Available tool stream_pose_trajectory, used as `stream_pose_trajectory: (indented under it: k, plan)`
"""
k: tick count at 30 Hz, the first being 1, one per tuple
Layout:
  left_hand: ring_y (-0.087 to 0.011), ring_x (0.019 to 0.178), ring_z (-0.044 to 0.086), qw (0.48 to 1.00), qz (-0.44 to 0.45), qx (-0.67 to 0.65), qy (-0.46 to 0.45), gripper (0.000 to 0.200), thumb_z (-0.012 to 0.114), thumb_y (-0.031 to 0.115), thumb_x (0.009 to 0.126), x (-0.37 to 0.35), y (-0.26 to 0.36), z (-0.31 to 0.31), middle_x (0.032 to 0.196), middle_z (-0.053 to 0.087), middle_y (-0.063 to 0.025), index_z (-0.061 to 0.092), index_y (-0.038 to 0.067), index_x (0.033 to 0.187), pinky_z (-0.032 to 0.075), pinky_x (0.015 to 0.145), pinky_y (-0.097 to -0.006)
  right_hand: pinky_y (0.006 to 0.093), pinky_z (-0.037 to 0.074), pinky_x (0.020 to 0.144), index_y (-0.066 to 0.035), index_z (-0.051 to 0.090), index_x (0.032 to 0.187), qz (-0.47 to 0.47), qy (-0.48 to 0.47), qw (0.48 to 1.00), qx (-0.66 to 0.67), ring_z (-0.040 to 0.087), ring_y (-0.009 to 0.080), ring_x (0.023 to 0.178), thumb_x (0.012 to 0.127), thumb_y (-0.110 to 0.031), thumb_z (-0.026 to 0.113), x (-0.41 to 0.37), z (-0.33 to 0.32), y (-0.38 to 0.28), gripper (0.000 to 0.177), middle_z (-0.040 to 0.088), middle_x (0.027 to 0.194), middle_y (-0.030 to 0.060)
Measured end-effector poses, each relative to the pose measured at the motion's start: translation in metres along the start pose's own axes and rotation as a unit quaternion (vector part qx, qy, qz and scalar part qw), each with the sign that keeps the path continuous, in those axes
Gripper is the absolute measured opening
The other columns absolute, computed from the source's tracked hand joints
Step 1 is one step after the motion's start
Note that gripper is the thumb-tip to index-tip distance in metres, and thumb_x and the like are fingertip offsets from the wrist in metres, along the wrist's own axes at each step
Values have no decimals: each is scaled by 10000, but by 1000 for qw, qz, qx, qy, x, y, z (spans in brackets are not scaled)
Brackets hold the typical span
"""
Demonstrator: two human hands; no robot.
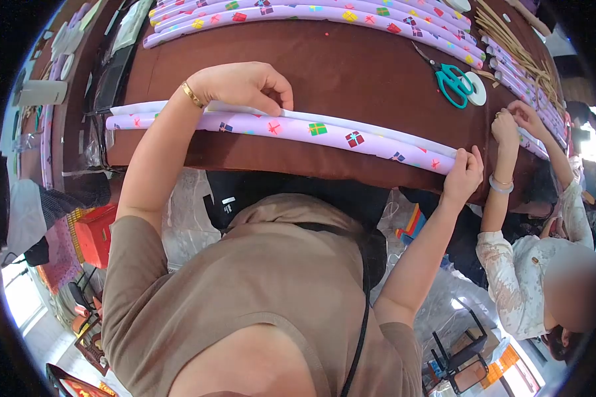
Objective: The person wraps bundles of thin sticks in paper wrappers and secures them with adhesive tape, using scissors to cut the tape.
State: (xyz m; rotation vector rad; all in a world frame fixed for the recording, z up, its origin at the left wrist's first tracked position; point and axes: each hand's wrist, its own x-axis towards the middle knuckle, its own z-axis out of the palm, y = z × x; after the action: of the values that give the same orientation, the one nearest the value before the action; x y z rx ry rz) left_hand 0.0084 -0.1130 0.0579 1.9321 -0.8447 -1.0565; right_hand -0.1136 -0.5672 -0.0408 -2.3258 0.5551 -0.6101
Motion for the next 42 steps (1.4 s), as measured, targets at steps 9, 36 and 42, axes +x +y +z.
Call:
stream_pose_trajectory:
  k: [9,36,42]
  plan:
    - [-95,761,636,999,-40,5,22,188,651,58,862,-33,-13,-13,863,711,-40,705,-17,1026,520,709,-266,340,398,1045,82,709,997,6,-8,1000,-6,556,246,1236,932,-206,623,3,0,8,308,556,1408,168]
    - [-85,748,633,995,-65,6,77,152,671,108,871,-68,-33,-15,832,707,-22,717,12,979,506,694,-259,389,348,1089,64,706,919,-28,-16,999,17,511,316,1285,959,-248,609,14,-3,35,329,555,1376,259]
    - [-92,763,648,990,-88,-2,112,191,684,116,876,-103,-55,-27,867,725,-40,723,-6,1019,518,715,-264,375,335,1106,99,686,988,4,-8,999,48,500,310,1294,965,-259,606,23,-7,51,367,537,1403,239]
